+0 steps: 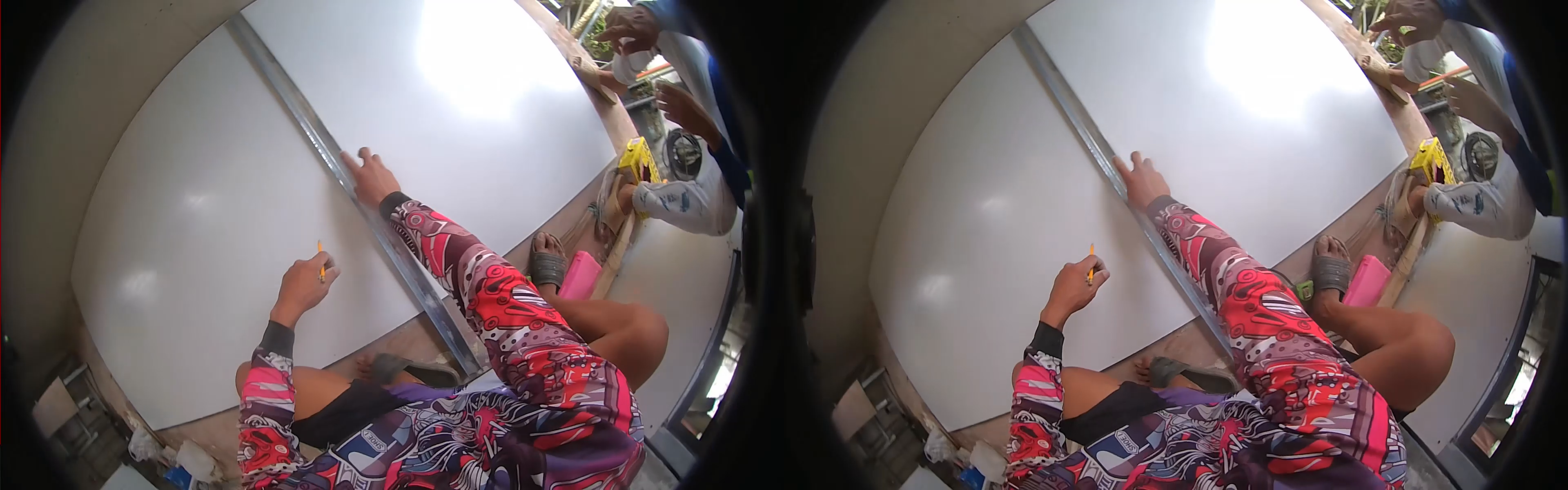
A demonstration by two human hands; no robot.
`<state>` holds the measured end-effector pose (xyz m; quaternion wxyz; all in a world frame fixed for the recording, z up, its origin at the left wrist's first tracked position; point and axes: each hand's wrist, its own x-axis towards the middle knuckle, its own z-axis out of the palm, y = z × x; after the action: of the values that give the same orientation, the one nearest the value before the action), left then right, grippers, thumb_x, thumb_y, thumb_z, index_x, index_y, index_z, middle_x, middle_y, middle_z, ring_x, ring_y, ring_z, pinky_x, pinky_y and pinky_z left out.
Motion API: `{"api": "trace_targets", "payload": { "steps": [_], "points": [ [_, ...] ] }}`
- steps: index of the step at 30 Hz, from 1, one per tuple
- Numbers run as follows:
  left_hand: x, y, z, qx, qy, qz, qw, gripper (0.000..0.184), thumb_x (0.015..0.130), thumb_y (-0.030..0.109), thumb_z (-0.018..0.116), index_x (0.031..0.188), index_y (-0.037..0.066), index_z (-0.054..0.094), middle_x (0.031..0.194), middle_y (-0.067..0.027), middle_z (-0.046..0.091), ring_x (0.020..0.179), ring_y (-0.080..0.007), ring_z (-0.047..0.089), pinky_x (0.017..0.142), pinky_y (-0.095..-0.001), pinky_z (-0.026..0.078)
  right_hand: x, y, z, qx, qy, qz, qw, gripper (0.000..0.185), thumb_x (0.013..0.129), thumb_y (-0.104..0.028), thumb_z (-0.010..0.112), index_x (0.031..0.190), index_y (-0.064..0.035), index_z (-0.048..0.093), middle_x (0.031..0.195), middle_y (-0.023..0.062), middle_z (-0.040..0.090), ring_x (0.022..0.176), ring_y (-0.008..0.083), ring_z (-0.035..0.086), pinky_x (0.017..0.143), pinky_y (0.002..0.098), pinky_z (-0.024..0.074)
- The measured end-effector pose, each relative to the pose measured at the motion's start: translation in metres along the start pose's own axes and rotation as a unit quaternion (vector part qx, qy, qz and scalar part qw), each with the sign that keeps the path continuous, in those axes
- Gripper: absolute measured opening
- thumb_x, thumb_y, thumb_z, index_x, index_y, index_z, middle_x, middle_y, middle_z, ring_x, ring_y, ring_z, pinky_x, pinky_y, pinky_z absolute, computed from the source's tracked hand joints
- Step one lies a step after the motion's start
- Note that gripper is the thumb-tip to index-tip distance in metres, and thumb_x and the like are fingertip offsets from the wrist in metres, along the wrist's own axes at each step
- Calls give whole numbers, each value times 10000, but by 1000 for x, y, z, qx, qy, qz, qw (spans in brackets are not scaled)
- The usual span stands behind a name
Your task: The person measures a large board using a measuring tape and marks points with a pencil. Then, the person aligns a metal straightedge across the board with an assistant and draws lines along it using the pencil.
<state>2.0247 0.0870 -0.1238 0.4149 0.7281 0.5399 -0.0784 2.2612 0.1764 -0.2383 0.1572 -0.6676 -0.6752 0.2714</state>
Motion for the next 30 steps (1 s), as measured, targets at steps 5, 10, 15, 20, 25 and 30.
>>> {"api": "trace_targets", "payload": {
  "steps": [5, 10, 15, 20, 25, 30],
  "points": [
    [-1, 6, 1, 5, 2, 8, 1000, 245, 968, 322, 676, 994, 78, 675, 824, -159, 738, 806, -382, 716, 751, -487, 553, 19, 17, 12, 10, -47, 110, 993, 252, 910, -57, 541, 1156, -16, 580, 1192, 252, 654, 1019, 481, 677, 902, 542, 559],
    [-1, 6, -8, 14, -2, 19, 1000, 243, 968, 321, 682, 987, 79, 672, 803, -156, 729, 800, -384, 712, 741, -489, 551, 10, 22, 2, 65, 82, 114, 988, 174, 937, -55, 546, 1102, -7, 577, 1159, 246, 642, 1019, 505, 650, 893, 557, 540],
    [-1, -1, -8, 33, 4, 20, 999, 231, 972, 308, 669, 998, 79, 683, 826, -159, 726, 805, -377, 700, 742, -481, 542, 7, 43, -12, 108, 141, 42, 983, 159, 967, -69, 541, 1101, 8, 581, 1159, 256, 619, 1032, 491, 640, 900, 553, 527],
    [1, -1, -11, 19, 1, -1, 1000, 250, 988, 309, 641, 1018, 67, 696, 829, -160, 725, 781, -368, 692, 744, -466, 530, 5, 46, -24, 142, 171, 48, 974, 167, 958, -45, 542, 1088, 26, 618, 1077, 270, 670, 990, 453, 665, 895, 504, 532],
    [1, -4, -11, 14, 9, 1, 1000, 257, 1008, 324, 628, 1043, 76, 687, 826, -168, 731, 794, -390, 701, 748, -495, 543, 15, 47, -46, 154, 199, 73, 965, 194, 967, -76, 561, 1110, 27, 641, 1052, 269, 720, 961, 437, 706, 882, 472, 545],
    [-8, -9, -17, -36, 6, 0, 999, 249, 1006, 323, 629, 1047, 85, 694, 855, -169, 742, 809, -386, 707, 755, -488, 545, 18, 52, -56, 155, 173, 98, 968, 194, 981, -95, 556, 1113, 29, 627, 1053, 282, 719, 972, 450, 706, 883, 480, 544]
  ]
}}
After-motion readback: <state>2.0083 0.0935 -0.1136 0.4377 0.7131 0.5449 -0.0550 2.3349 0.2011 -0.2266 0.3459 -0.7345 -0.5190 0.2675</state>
